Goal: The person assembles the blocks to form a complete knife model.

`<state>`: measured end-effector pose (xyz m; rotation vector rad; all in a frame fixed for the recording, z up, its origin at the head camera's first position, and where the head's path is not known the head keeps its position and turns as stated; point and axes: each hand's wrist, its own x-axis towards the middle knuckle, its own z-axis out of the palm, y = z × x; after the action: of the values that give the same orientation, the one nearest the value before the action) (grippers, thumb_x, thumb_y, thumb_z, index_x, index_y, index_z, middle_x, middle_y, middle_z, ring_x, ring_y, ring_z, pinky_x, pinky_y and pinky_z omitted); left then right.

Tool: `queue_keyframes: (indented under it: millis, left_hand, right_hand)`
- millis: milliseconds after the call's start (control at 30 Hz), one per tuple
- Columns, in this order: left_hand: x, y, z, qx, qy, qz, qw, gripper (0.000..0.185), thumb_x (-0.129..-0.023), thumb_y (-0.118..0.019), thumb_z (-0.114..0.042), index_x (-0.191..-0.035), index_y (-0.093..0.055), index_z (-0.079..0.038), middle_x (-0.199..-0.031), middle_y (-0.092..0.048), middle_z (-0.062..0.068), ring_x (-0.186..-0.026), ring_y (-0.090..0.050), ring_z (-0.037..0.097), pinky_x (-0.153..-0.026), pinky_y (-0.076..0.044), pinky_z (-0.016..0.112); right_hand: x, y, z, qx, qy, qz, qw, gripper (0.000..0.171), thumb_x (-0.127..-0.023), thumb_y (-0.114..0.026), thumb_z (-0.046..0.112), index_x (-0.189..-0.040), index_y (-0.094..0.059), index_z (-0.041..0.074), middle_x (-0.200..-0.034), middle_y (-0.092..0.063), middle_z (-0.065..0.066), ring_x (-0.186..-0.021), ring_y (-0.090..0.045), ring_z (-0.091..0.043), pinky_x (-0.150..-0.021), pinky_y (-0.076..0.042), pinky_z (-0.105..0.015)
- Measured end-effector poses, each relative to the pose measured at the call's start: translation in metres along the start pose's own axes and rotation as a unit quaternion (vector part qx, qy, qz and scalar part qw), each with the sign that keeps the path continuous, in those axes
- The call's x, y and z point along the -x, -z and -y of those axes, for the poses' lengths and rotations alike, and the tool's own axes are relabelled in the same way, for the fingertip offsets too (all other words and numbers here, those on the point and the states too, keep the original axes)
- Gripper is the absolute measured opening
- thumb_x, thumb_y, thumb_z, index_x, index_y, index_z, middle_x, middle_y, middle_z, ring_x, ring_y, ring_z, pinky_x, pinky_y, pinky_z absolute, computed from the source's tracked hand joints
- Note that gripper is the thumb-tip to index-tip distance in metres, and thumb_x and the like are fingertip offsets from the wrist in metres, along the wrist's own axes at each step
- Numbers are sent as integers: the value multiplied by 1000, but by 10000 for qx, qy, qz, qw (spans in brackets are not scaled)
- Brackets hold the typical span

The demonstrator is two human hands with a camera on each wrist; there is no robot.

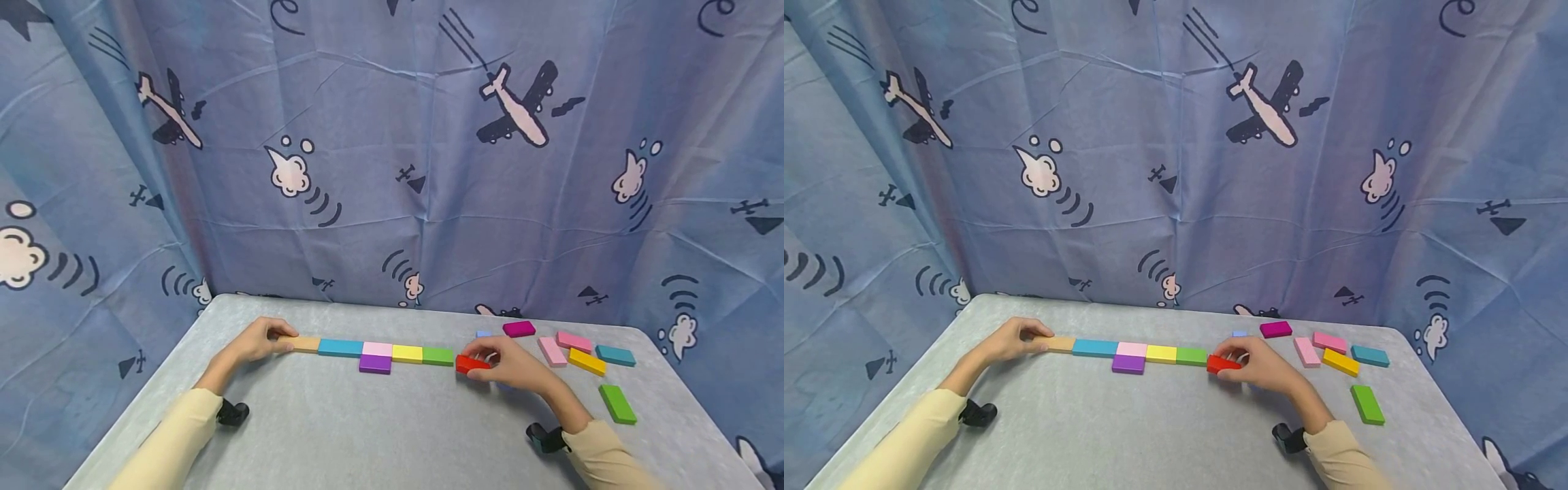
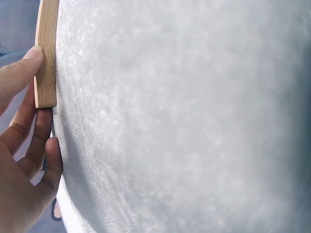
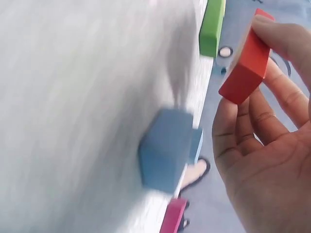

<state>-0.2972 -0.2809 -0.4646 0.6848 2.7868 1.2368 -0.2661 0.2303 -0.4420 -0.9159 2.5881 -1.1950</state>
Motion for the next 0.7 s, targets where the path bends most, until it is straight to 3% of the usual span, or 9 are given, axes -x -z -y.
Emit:
queue_keyframes:
  millis: [200, 467, 700]
  left_hand:
    - [0, 0, 0, -67, 129, 12, 9999, 19, -78, -76, -6, -96, -71, -4, -90, -67, 5, -80, -58, 18, -71, -46, 31]
    - [-1, 0, 3, -14, -26, 37, 10000, 19, -77, -76, -5, -96, -71, -2, -90, -67, 7, -80, -58, 21, -71, -46, 30]
    - [0, 1, 3, -81, 0, 67, 9999, 19, -78, -75, -5, -96, -71, -4, -89, -67, 4, -79, -57, 20, -69, -46, 30]
  right_hand:
    - [-18, -17, 6, 76, 125, -10, 9999, 27, -78, -78, 15, -102, -68, 11, -96, -64, -1, -84, -55, -26, -73, -48, -38]
    - [-38, -32, 12, -163, 539, 53, 9984, 27, -78, -77, 26, -102, -69, 17, -96, -64, 6, -84, -57, -21, -73, -48, -37]
    - [-59, -48, 26, -142, 715, 26, 9973, 25, -79, -77, 12, -101, -68, 8, -92, -65, -3, -82, -58, -23, -72, -49, -38]
